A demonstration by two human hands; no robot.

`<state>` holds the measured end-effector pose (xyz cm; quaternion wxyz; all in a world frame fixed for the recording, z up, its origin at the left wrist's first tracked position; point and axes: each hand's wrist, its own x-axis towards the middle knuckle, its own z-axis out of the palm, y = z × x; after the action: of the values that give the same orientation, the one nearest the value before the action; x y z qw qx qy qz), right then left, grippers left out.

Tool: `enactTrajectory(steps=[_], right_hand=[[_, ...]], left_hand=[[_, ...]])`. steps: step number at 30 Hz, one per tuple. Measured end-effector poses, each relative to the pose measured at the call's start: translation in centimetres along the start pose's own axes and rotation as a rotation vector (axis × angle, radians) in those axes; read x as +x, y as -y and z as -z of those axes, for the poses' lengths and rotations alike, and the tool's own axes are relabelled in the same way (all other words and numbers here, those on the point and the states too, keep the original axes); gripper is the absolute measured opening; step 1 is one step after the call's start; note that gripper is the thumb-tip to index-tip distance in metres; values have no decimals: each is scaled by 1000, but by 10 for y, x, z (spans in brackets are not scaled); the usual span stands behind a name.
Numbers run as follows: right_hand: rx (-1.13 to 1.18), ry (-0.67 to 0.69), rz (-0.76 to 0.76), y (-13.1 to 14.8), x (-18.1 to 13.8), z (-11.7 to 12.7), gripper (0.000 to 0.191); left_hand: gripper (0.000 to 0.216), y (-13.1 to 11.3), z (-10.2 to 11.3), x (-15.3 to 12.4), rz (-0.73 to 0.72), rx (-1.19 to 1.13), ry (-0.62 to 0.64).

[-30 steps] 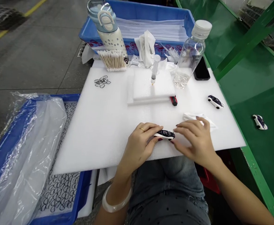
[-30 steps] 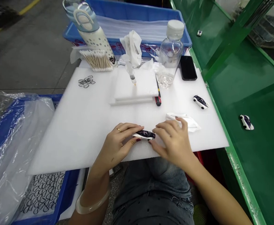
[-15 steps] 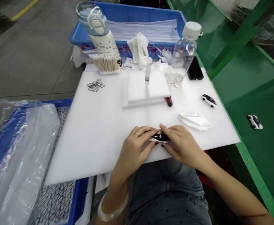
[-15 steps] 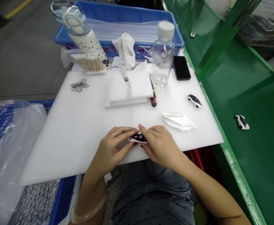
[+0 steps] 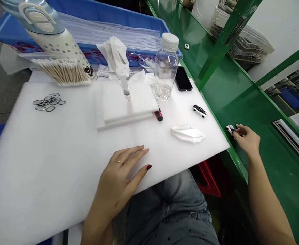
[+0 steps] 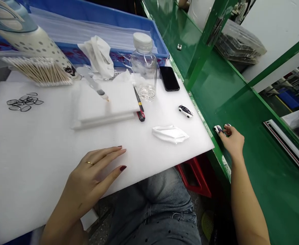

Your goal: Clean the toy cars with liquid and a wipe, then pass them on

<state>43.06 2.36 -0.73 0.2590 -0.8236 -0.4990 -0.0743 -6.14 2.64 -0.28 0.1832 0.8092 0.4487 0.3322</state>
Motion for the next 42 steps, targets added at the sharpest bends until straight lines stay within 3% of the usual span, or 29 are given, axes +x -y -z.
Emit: enactTrajectory(steps=[2,5,8,11,12,14,17,19,20,21,23,26,31,33,36,39,42], right_hand=[[-1,-89,91,-30,5,1,23],[-92,-118,142,-59,19,6,27],[-149,-106,114,-47,33,12,30],[-61,-168,79,24,26,13,45],[46,-111,167,58,17,11,52],[282,69,516,130,-11,7,56],[514,485,1099,224,-56,-6,48],[542,652,1343,265,-73,-17,41],[551,690,1375,280,-74,-22,35],[566,684,1330,293,-72,-27,26],[603,564,1075,315,-57,-38,13],[600,466,740,350,-30,-52,27],[370,676,769,389,-4,-64,17],[473,746,727,388,2,-62,23],[811,859,718,371,0,-54,24],[1040,850,749,345,-24,-46,22],[1053,928,698,319,-56,-44,21]], left_hand=[[30,0,0,0,-13,4,-8],[29,1,-1,-1,-18,15,-13],[29,1,-2,-2,-16,21,-13],[29,0,-3,-1,-29,30,-13],[29,0,-2,0,-30,32,-11],[33,-2,-2,1,-9,26,-4],[46,-7,0,0,66,40,-26],[48,-12,1,-5,124,87,-62],[47,-16,0,-9,147,116,-87],[45,-20,0,-12,166,138,-108],[43,-27,-2,-18,172,124,-119],[47,-33,-6,-20,125,-4,-44],[56,-33,-12,-4,158,84,-65],[55,-34,-13,2,171,90,-45],[53,-36,-14,7,202,3,-72],[48,-35,-13,7,228,-176,-117],[40,-33,-12,6,270,-300,-180]])
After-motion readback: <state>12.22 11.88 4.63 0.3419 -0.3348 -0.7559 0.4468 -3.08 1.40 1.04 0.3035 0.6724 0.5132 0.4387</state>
